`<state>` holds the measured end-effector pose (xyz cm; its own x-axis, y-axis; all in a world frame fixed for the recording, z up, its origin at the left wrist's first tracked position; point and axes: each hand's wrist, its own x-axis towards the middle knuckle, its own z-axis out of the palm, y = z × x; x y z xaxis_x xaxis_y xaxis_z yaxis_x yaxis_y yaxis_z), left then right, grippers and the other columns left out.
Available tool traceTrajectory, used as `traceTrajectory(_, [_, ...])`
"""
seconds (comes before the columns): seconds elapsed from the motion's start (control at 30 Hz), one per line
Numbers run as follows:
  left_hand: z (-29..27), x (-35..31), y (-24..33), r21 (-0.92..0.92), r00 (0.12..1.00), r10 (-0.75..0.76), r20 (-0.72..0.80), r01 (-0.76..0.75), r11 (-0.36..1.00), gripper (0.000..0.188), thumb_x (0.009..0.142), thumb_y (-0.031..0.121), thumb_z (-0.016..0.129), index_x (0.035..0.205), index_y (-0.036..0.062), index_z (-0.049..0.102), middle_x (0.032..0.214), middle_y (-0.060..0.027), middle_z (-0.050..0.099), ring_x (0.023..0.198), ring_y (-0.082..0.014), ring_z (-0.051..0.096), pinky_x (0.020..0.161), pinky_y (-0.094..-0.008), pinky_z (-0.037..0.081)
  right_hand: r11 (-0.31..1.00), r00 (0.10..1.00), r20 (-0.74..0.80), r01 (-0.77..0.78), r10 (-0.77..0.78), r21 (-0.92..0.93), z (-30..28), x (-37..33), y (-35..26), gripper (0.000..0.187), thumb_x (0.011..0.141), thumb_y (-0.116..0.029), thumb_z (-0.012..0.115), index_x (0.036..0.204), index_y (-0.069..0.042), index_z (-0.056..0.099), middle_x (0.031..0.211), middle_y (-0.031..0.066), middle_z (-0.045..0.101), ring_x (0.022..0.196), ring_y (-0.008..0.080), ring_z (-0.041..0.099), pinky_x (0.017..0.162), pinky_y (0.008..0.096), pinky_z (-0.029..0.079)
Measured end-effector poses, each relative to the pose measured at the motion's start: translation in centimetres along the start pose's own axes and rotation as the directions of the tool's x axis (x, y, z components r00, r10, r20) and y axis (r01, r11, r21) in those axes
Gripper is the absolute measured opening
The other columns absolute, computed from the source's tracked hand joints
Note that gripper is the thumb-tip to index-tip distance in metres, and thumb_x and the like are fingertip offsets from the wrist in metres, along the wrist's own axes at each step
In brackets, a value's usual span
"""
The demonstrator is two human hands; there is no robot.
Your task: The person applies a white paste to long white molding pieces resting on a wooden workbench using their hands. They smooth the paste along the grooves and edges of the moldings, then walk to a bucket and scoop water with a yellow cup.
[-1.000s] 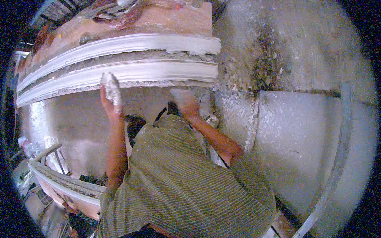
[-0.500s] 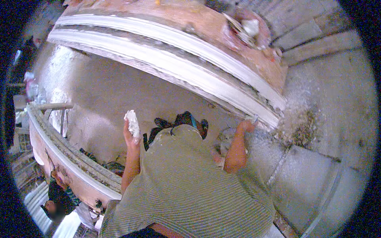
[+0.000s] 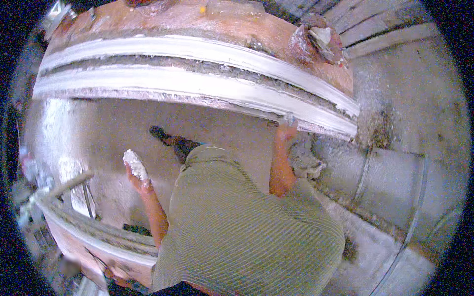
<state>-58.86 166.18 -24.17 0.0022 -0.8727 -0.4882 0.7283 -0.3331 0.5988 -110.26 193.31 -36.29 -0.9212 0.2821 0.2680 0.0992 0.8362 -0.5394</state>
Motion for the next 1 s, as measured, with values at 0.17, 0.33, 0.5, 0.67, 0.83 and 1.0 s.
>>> traceTrajectory(0.17, [2.9,9.9,9.5,0.045,0.997,-0.071,0.022,0.070,0.997,0.044,0.095,0.025,0.048,0.132,0.0015,0.045,0.133,-0.0082,0.051,0.123,-0.0196,0.047,0.107,-0.0328,0.033,0.974,0.997,-0.018,0.083,-0.081,0.209,0.2,-12.2,-10.1,0.045,0.071,-0.002,0.062,0.116,-0.002,0.059,0.106,0.0222,0.063,0.097,0.0371,0.061,0.087,0.0414,0.047])
traceTrajectory(0.33, [3.9,20.4,20.3,0.041,0.986,-0.142,0.090,0.139,0.989,0.042,0.096,0.023,0.048,0.132,0.0014,0.045,0.133,-0.0092,0.051,0.122,-0.0196,0.048,0.107,-0.0333,0.034,0.988,1.000,-0.014,0.025,-0.024,0.150,-0.2,-22.7,-21.4,0.042,0.073,-0.002,0.058,0.114,0.000,0.058,0.106,0.0220,0.061,0.103,0.0386,0.057,0.093,0.0429,0.042])
traceTrajectory(0.5, [3.4,30.5,29.1,-0.183,0.924,-0.246,0.292,0.306,0.934,0.039,0.096,0.021,0.048,0.130,0.0011,0.048,0.127,-0.0106,0.056,0.116,-0.0202,0.055,0.103,-0.0329,0.040,0.999,0.999,-0.048,-0.019,0.020,0.028,1.2,-28.3,-25.1,0.041,0.073,-0.005,0.059,0.114,-0.003,0.060,0.106,0.0195,0.063,0.097,0.0373,0.060,0.086,0.0443,0.046])
traceTrajectory(0.67, [1.7,40.4,34.1,-0.042,0.905,-0.321,0.279,0.345,0.938,0.038,0.096,0.021,0.048,0.128,0.0015,0.050,0.123,-0.0105,0.059,0.111,-0.0205,0.057,0.098,-0.0323,0.044,0.989,0.994,0.069,-0.092,0.084,0.118,0.1,-35.3,-34.2,0.041,0.071,-0.009,0.064,0.112,-0.007,0.063,0.101,0.0169,0.066,0.092,0.0330,0.063,0.081,0.0437,0.049])
traceTrajectory(0.83, [2.8,46.3,40.8,0.393,0.949,-0.248,0.195,0.156,0.906,0.036,0.096,0.023,0.045,0.125,0.0021,0.053,0.114,-0.0077,0.063,0.102,-0.0200,0.060,0.089,-0.0319,0.047,0.995,0.995,0.066,0.068,-0.073,0.080,5.0,-47.2,-39.9,0.042,0.072,-0.013,0.065,0.113,-0.007,0.063,0.105,0.0180,0.064,0.096,0.0321,0.061,0.084,0.0429,0.048])
traceTrajectory(1.0, [3.4,51.0,50.1,0.351,0.893,-0.423,0.155,0.350,0.868,0.035,0.094,0.027,0.050,0.118,0.0019,0.057,0.109,-0.0075,0.064,0.097,-0.0192,0.061,0.088,-0.0305,0.047,0.978,0.984,0.175,-0.006,-0.031,0.207,7.2,-60.9,-50.5,0.043,0.073,-0.008,0.064,0.116,-0.008,0.062,0.108,0.0189,0.062,0.101,0.0340,0.059,0.088,0.0426,0.046])
